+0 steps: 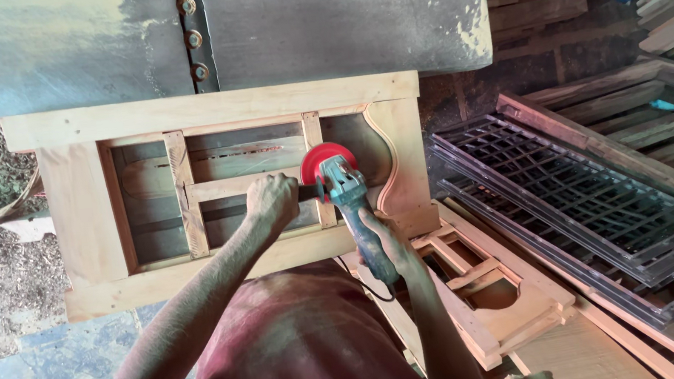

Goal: The person uses an angle grinder with a red disc to smooth the edges and surfaces of a wooden frame. They move the tool along the frame's contours, generating sparks as they work on the wood.

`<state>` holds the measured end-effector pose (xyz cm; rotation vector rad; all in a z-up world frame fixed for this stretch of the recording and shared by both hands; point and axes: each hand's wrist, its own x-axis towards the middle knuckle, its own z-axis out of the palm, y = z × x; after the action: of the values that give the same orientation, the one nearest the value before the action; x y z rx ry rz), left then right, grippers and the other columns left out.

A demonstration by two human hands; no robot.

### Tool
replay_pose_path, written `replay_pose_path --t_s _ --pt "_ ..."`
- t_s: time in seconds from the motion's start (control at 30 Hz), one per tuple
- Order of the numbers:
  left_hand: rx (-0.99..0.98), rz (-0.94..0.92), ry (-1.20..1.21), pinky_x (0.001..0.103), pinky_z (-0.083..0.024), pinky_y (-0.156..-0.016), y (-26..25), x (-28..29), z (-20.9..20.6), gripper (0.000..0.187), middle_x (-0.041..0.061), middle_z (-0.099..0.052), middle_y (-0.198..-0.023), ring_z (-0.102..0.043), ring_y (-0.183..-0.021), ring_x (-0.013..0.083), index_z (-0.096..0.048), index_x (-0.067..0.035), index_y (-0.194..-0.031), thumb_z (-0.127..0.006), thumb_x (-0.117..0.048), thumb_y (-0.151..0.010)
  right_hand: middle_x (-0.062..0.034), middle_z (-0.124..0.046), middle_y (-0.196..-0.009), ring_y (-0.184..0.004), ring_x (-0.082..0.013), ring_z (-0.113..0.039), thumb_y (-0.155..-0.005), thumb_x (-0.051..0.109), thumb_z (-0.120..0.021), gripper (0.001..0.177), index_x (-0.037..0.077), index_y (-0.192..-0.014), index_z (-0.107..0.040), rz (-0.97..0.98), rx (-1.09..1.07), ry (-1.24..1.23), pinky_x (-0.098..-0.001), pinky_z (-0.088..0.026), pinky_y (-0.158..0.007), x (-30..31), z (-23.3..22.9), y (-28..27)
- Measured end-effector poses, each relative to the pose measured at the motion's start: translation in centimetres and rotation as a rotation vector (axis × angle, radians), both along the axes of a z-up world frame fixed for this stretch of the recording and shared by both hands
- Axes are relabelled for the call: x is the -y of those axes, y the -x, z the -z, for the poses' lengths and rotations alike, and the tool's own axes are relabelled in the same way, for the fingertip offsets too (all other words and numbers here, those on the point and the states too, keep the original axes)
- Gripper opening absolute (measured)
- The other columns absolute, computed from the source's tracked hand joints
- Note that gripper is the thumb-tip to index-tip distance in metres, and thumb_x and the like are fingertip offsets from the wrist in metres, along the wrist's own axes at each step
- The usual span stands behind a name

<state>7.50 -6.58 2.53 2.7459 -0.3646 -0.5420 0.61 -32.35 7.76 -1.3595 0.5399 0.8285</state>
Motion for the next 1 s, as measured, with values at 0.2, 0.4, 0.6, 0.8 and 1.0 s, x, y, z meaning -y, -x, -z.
replay_pose_path --t_s 0.2,0.4,0.6,0.8,1.0 --pt "-0.011 -0.032 0.054 0.047 -0.06 -0.069 3.6 0.1 0.0 0.014 0.016 -0.074 -0.084 -0.074 -0.079 0.0345 -0.075 -0.008 -0.08 -0.064 -0.016 -0.083 -0.0085 -0.064 -0.062 -0.049 -0.0168 -0.063 -0.093 0.058 -0.063 0.057 0.002 -0.087 -0.063 -0.034 0.027 0.089 -0.031 -0.053 -0.048 0.4 -1.0 2.9" --pt "-0.057 -0.054 0.068 0.046 -0.06 -0.07 5.5 0.1 -0.2 0.013 0.015 -0.074 -0.084 -0.074 -0.081 0.0347 -0.074 -0.008 -0.08 -0.062 -0.013 -0.082 -0.0069 -0.062 -0.061 -0.048 -0.0153 -0.06 -0.094 0.058 -0.064 0.053 0.005 -0.089 -0.062 0.028 -0.061 -0.018 -0.0294 -0.05 -0.047 0.2 -0.8 4.7" --pt "0.03 -0.055 0.088 0.046 -0.059 -0.067 5.5 0.7 0.2 0.012 0.015 -0.074 -0.083 -0.074 -0.08 0.0342 -0.075 -0.01 -0.081 -0.064 -0.013 -0.08 -0.0092 -0.064 -0.062 -0.049 -0.0184 -0.064 -0.092 0.059 -0.064 0.058 0.002 -0.09 -0.065 -0.01 -0.015 0.034 -0.0317 -0.053 -0.048 0.7 -0.5 4.2" --pt "0.006 -0.107 0.044 0.043 -0.06 -0.066 3.5 -0.3 0.2 0.012 0.014 -0.075 -0.081 -0.075 -0.078 0.032 -0.075 -0.01 -0.081 -0.064 -0.012 -0.081 -0.0111 -0.065 -0.062 -0.048 -0.0208 -0.065 -0.089 0.063 -0.063 0.062 0.001 -0.091 -0.065 -0.066 -0.032 0.047 -0.0338 -0.054 -0.046 0.1 0.7 1.4" --pt "0.063 -0.205 0.057 0.045 -0.059 -0.065 4.6 -2.7 -0.3 0.012 0.016 -0.075 -0.08 -0.075 -0.077 0.0332 -0.076 -0.01 -0.081 -0.066 -0.015 -0.078 -0.0107 -0.065 -0.065 -0.05 -0.0192 -0.064 -0.09 0.064 -0.062 0.06 0.005 -0.094 -0.065 -0.188 -0.048 -0.014 -0.0328 -0.055 -0.049 -1.5 1.5 0.0"
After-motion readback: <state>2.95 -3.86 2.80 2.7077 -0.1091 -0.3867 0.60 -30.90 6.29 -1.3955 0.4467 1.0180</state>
